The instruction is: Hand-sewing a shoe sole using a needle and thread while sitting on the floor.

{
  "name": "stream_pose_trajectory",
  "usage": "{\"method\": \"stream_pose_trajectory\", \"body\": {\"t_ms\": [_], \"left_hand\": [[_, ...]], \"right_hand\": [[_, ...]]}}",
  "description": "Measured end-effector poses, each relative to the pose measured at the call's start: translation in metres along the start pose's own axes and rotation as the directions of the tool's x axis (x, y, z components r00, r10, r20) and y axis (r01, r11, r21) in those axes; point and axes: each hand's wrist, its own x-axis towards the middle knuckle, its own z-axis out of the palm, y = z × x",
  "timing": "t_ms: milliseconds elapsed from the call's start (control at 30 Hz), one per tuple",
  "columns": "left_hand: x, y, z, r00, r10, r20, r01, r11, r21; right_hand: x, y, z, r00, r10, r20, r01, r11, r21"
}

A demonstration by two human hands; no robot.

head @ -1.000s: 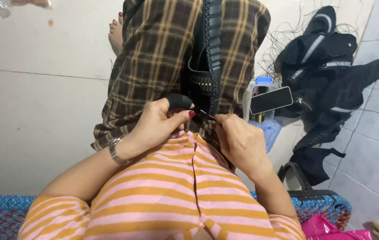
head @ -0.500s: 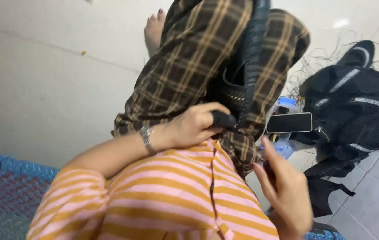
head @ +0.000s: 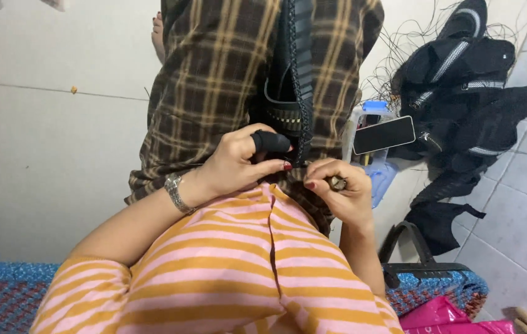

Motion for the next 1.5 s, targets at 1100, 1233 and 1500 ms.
{"method": "stream_pose_trajectory", "body": {"t_ms": [1100,1233,1500], "left_hand": [[-0.007,0.051,-0.023,0.918,-0.395,0.039,0.395,0.919,0.016],[-0.023,0.027,-0.050,0.999,0.038,0.024,-0.044,0.743,0.668],[-0.050,0.005,-0.173,0.931,0.016,-0.365,0.359,-0.234,0.904]], "right_hand": [[0.031,-0.035,0.048,0.833,-0.508,0.218,0.475,0.457,-0.752],[-0.012,-0.020,0.018,0.856,-0.516,-0.041,0.363,0.656,-0.662],[-0.055,-0.034,-0.147,0.488,-0.808,-0.331,-0.355,0.163,-0.921]]}}
